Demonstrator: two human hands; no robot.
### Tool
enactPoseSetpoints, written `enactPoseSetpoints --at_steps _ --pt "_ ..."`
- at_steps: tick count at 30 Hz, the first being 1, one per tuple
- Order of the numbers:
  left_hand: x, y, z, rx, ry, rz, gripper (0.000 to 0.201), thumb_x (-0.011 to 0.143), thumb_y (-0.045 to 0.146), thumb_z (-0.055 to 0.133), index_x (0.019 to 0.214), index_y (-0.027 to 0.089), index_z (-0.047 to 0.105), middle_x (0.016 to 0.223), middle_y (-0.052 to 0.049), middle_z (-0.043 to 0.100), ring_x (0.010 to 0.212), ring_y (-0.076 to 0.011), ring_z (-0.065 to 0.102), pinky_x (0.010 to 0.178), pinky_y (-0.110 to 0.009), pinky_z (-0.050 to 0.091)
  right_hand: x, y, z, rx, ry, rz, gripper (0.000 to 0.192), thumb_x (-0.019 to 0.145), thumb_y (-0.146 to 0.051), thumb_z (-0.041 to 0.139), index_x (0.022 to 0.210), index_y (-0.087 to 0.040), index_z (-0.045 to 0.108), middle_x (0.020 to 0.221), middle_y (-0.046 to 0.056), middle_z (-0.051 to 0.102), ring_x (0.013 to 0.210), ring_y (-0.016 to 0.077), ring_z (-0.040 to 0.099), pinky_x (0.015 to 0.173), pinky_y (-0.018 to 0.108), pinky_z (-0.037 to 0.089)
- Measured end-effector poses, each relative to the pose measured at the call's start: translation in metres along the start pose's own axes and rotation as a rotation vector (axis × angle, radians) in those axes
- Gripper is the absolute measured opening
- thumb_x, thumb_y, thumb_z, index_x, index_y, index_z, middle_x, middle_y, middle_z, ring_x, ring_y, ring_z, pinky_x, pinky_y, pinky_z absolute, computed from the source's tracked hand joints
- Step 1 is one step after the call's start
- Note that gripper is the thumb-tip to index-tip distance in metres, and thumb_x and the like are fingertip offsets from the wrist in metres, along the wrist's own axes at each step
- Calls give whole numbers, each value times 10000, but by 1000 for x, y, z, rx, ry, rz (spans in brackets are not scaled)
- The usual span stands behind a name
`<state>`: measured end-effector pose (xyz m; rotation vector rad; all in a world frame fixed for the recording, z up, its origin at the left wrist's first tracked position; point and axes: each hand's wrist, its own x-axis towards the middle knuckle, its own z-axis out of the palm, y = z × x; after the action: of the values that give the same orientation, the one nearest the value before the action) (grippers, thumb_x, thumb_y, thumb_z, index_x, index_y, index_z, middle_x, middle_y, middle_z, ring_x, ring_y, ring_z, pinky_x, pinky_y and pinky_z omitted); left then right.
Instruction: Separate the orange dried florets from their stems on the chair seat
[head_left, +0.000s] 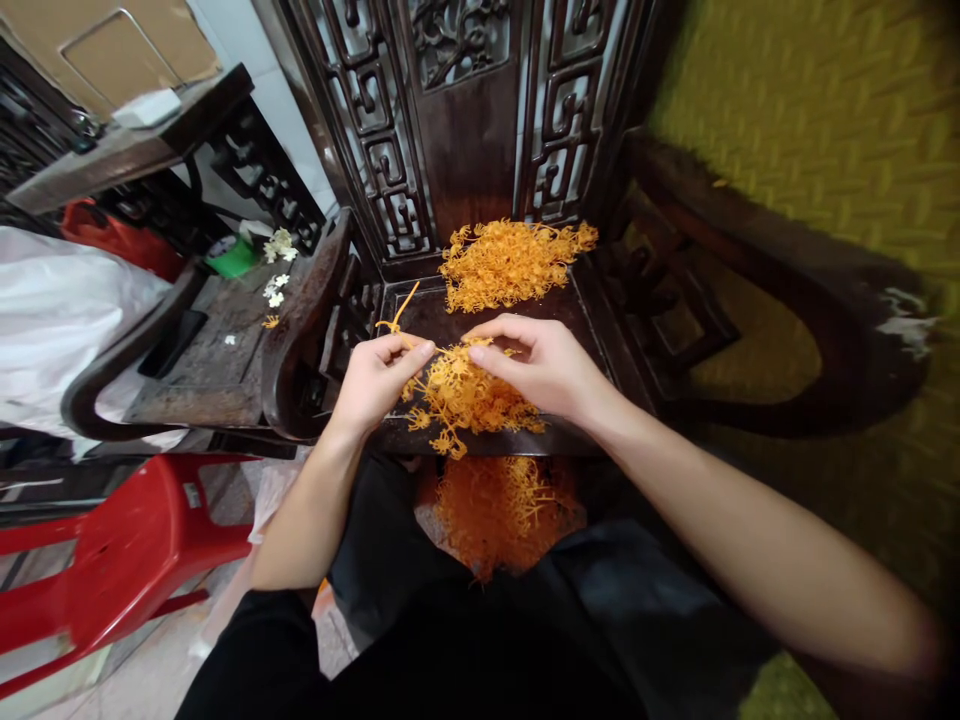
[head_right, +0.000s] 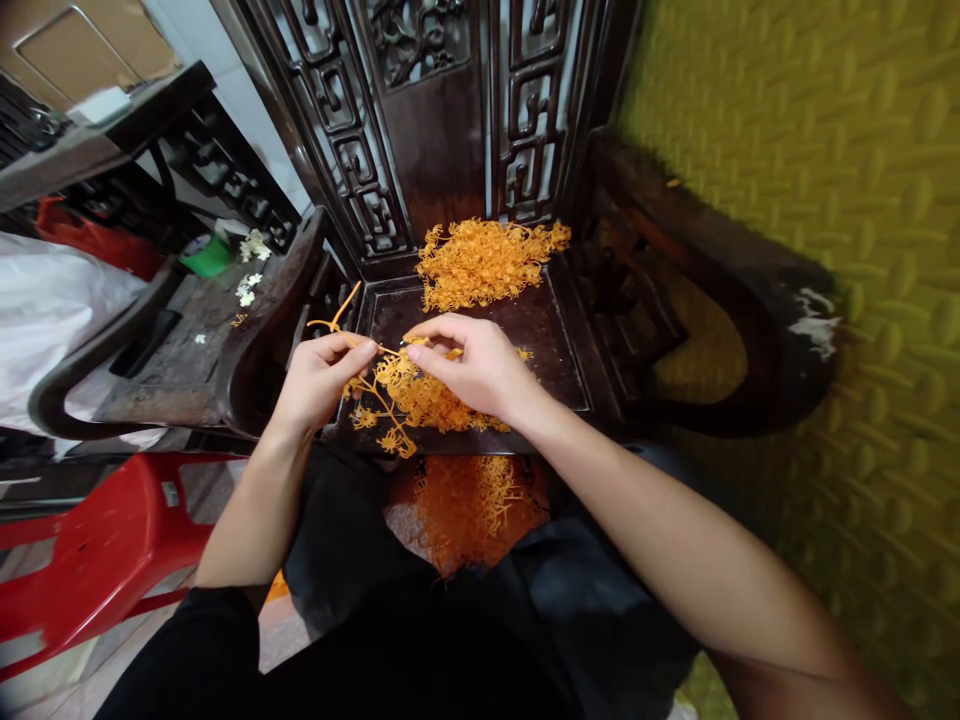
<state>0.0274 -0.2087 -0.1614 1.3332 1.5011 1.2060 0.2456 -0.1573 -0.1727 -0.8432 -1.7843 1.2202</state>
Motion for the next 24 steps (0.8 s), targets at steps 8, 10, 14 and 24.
enactPoseSetpoints --at_steps 8,10,14,24 --pt "6 2 -18 -201 296 3 212 694 297 856 638 148 715 460 34 510 392 -66 407 387 -204 252 32 34 -48 346 472 106 184 850 -342 741 890 -169 694 898 86 729 729 159 706 624 303 573" --pt "6 2 -19 -258 266 -27 219 698 310 855 652 144 720 461 34 504 377 -67 407 368 -202 247 31 35 -48 370 330 145 173 830 -283 724 953 -163 705 976 97 738 718 154 692 583 292 539" --pt "6 4 -10 -323 188 -65 266 695 344 871 675 130 714 482 34 492 383 -59 405 365 -191 245 17 24 -7 264 -41 186 245 895 -256 594 1089 -185 727 937 66 727 722 160 620 635 323 498" --pt "5 7 -27 -439 465 69 282 708 295 851 627 130 638 479 60 451 356 -35 372 333 -163 189 31 40 -6 158 312 101 456 900 -605 664 716 -232 474 590 -40 439 565 125 408 562 303 347"
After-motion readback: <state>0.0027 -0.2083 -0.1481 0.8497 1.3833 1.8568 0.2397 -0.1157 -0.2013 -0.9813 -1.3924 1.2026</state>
